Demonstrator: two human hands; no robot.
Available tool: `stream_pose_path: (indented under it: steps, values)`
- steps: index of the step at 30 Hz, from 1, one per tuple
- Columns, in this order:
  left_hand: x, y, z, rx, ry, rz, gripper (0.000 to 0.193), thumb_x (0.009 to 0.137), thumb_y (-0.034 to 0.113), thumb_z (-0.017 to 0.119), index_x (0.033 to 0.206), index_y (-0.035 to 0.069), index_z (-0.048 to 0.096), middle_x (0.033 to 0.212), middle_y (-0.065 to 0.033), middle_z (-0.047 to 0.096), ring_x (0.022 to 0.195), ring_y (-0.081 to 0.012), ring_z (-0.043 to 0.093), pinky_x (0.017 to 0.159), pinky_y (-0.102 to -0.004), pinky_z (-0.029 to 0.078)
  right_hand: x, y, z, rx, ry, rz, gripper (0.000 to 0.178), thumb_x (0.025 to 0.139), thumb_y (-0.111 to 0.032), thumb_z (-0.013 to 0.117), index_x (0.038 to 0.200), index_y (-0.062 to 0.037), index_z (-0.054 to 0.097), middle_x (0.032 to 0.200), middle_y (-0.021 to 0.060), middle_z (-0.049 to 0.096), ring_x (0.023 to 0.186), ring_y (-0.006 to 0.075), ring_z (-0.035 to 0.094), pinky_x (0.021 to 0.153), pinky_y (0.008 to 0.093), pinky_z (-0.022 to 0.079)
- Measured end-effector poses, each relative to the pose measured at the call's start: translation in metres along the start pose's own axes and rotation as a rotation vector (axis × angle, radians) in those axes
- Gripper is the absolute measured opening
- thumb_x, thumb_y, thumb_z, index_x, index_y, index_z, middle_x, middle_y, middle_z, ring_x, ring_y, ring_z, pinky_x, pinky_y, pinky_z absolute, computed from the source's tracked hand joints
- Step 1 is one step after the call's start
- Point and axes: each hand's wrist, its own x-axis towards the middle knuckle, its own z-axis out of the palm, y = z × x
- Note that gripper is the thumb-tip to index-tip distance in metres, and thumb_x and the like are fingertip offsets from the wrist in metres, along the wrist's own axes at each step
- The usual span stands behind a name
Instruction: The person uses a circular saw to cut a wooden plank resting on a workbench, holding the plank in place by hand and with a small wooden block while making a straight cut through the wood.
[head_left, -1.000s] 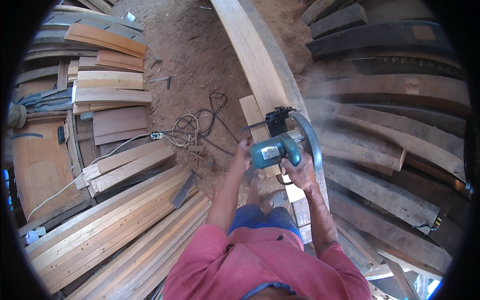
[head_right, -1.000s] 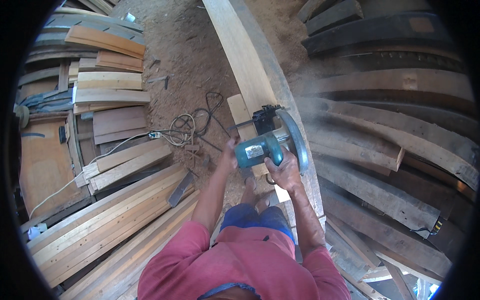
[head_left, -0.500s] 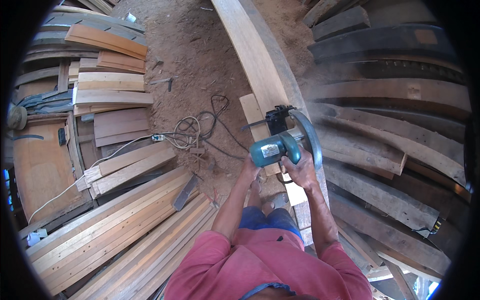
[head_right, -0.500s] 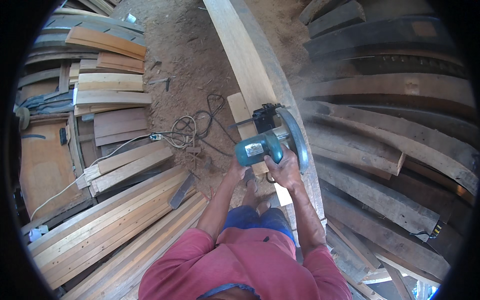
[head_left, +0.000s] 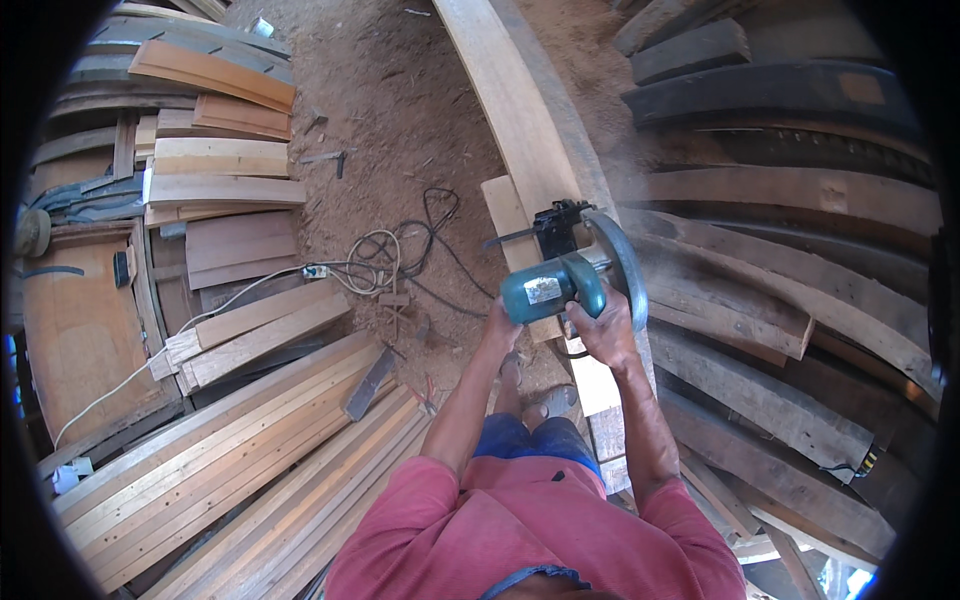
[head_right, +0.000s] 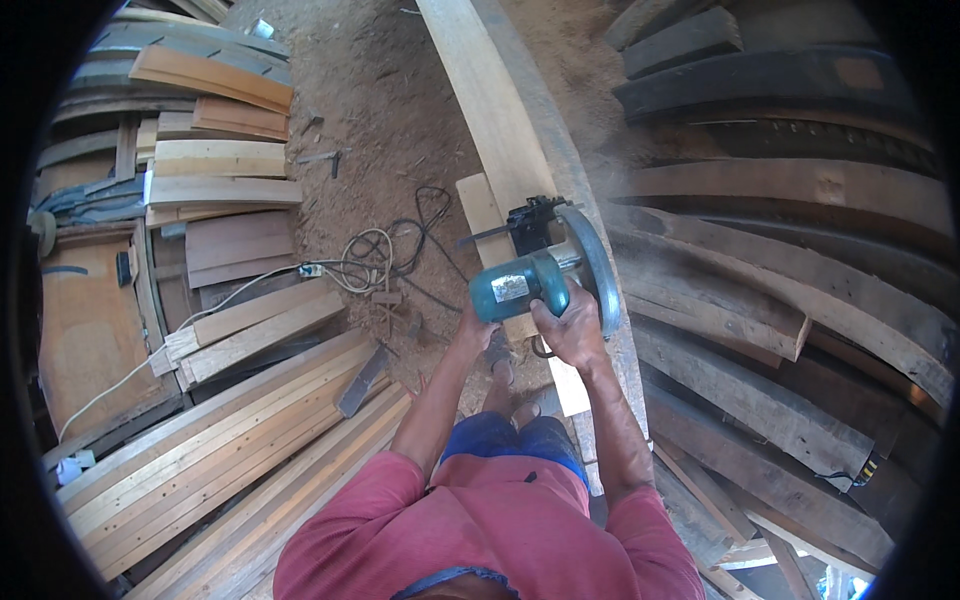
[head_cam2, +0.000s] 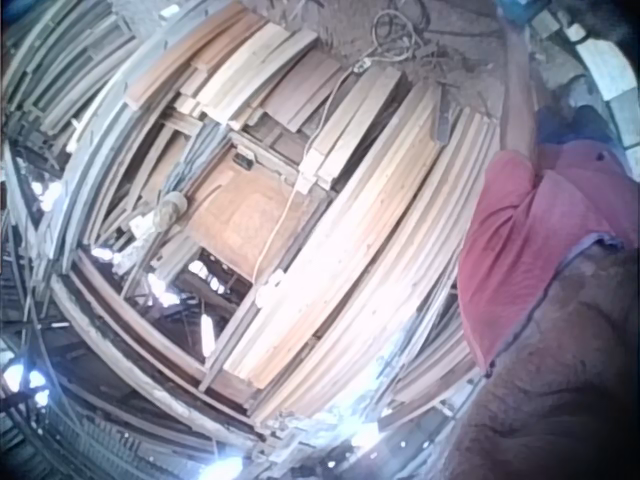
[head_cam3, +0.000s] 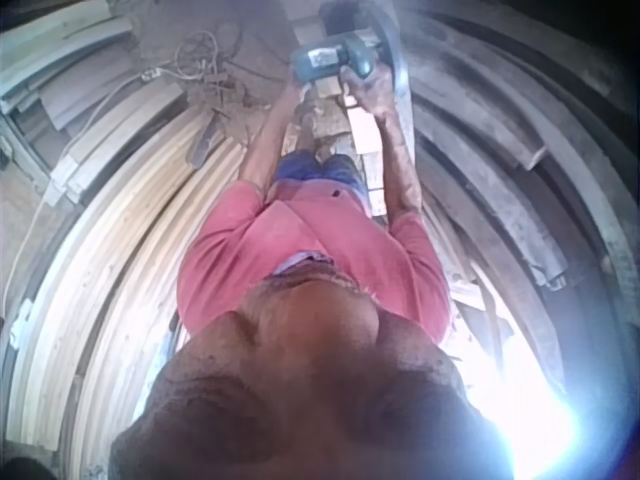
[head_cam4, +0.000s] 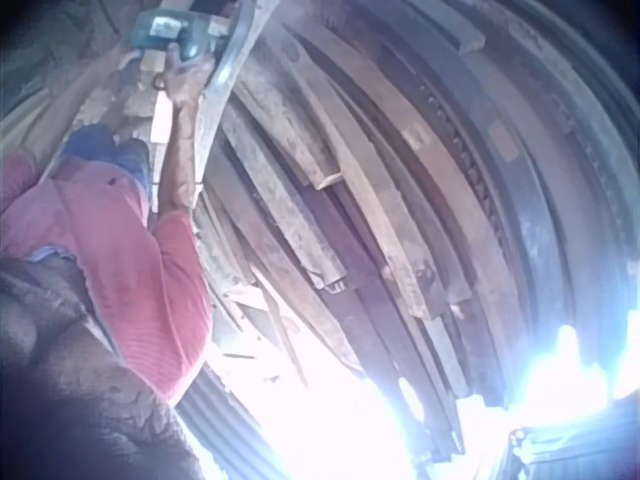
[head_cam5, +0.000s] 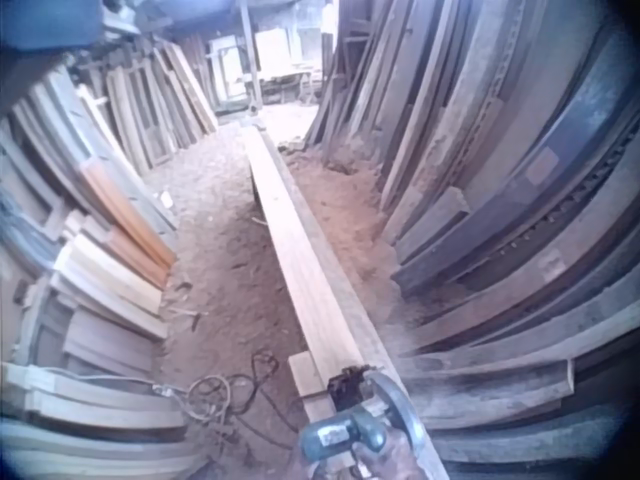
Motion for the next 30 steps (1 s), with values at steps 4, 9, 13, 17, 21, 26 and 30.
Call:
stream_pose_path:
  steps: [4, 9, 13, 17, 21, 26, 30]
  values:
    - [0.006, 0.006, 0.002, -0.015, 0.031, -0.048, 0.018, 0.097, 0.000, 0.057, 0.113, 0.001, 0.065, 0.107, -0.0051, 0.068, 0.096, -0.0135, 0.064, 0.082, -0.0290, 0.053, 0.007, 0.003, 0.000, -0.008, -0.025, 0.056, 0.024, 0.086, -0.011, 0.069, 0.105, 0.0023, 0.064, 0.081, 0.0079, 0.063, 0.074, 0.0163, 0.059, 0.073, 0.0347, 0.051]
    - [0.011, 0.010, 0.008, 0.068, 0.039, -0.016, 0.023, 0.098, 0.001, 0.056, 0.120, 0.000, 0.062, 0.109, -0.0052, 0.067, 0.096, -0.0146, 0.064, 0.085, -0.0306, 0.054, 0.014, 0.001, 0.001, -0.002, 0.015, 0.009, 0.014, 0.086, -0.010, 0.071, 0.092, -0.0023, 0.061, 0.079, 0.0003, 0.057, 0.073, 0.0099, 0.053, 0.067, 0.0306, 0.048]
    - [0.015, 0.010, 0.008, 0.053, 0.064, -0.055, 0.026, 0.097, -0.001, 0.057, 0.122, 0.000, 0.061, 0.109, -0.0049, 0.067, 0.096, -0.0147, 0.064, 0.086, -0.0302, 0.053, 0.019, -0.001, -0.001, 0.006, 0.016, 0.032, 0.014, 0.086, -0.009, 0.071, 0.091, -0.0024, 0.061, 0.078, 0.0002, 0.057, 0.073, 0.0098, 0.053, 0.067, 0.0304, 0.048]
    - [0.024, 0.001, 0.003, 0.142, 0.036, 0.032, 0.021, 0.092, 0.004, 0.067, 0.112, 0.008, 0.065, 0.097, -0.0013, 0.067, 0.079, -0.0127, 0.060, 0.062, -0.0317, 0.046, 0.025, 0.001, -0.003, -0.001, -0.025, 0.073, 0.021, 0.087, -0.007, 0.068, 0.107, 0.0016, 0.065, 0.087, 0.0068, 0.065, 0.081, 0.0152, 0.061, 0.079, 0.0332, 0.051]
    - [0.031, 0.003, 0.008, 0.123, 0.067, 0.052, 0.020, 0.091, 0.003, 0.068, 0.110, 0.007, 0.067, 0.096, -0.0015, 0.068, 0.080, -0.0133, 0.061, 0.063, -0.0334, 0.047, 0.032, 0.000, -0.003, -0.006, -0.029, 0.074, 0.021, 0.087, -0.007, 0.068, 0.106, 0.0015, 0.065, 0.087, 0.0065, 0.065, 0.081, 0.0151, 0.060, 0.079, 0.0335, 0.051]
    - [0.035, 0.014, 0.014, 0.210, 0.061, 0.054, 0.017, 0.092, 0.003, 0.066, 0.108, 0.007, 0.067, 0.093, -0.0011, 0.067, 0.078, -0.0132, 0.060, 0.063, -0.0328, 0.046, 0.043, 0.008, -0.007, 0.016, -0.041, 0.069, 0.022, 0.087, -0.008, 0.067, 0.107, 0.0021, 0.065, 0.086, 0.0063, 0.066, 0.079, 0.0149, 0.060, 0.078, 0.0335, 0.051]
    - [0.042, 0.024, 0.016, 0.228, 0.054, -0.038, 0.032, 0.094, -0.001, 0.065, 0.125, 0.002, 0.060, 0.111, -0.0033, 0.067, 0.098, -0.0125, 0.061, 0.083, -0.0290, 0.049, 0.050, 0.007, -0.007, 0.024, -0.038, 0.076, 0.023, 0.087, -0.008, 0.067, 0.108, 0.0027, 0.065, 0.087, 0.0065, 0.066, 0.079, 0.0145, 0.060, 0.078, 0.0333, 0.051]
